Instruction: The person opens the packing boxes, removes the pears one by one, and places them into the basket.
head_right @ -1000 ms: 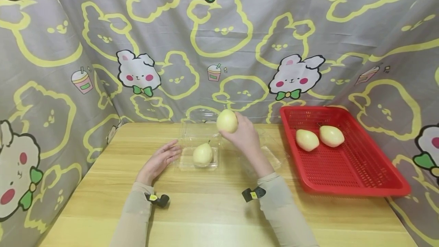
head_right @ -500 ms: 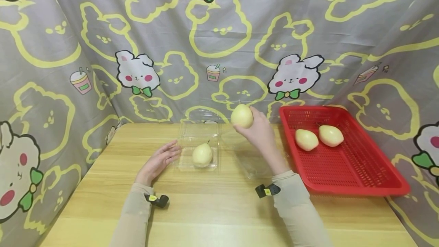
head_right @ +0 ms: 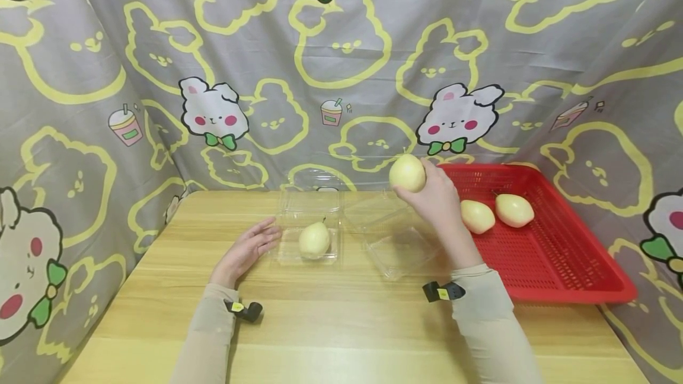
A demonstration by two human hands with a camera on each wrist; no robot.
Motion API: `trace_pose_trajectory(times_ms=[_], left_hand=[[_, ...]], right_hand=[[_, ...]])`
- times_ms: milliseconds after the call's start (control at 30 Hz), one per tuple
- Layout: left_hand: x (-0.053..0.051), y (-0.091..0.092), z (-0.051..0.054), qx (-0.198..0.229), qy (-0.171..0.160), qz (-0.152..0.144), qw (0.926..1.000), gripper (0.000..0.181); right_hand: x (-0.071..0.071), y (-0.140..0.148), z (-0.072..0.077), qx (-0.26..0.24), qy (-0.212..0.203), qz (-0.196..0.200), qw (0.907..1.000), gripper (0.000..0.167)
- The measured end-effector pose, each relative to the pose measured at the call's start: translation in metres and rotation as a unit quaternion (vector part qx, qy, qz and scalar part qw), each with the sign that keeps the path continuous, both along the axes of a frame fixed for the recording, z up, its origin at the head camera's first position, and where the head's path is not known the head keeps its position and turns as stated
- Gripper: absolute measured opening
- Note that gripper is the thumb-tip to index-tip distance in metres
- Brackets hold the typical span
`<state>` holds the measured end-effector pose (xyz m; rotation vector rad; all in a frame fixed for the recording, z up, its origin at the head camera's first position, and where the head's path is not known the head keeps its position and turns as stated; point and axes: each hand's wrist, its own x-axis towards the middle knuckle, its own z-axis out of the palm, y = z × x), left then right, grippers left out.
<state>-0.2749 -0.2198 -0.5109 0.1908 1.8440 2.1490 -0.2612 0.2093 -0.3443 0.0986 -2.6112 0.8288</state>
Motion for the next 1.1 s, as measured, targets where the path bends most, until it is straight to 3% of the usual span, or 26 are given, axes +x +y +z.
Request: trace_pose_trajectory(times_ms=[767, 1100], left_hand=[[0.003, 0.001, 0.004, 0.007, -0.008, 0.002, 0.9999, 0.062], [0.01, 0.004, 0.02, 0.003, -0.009, -0.015, 0.9998, 0.063]], right_hand=[[0.008, 0.057, 0.015, 0.0, -0.02, -0.039, 0.9991, 0.078], [0.008, 0.085, 0.014, 0.0, -0.038, -0.065, 0.9972, 0.085]])
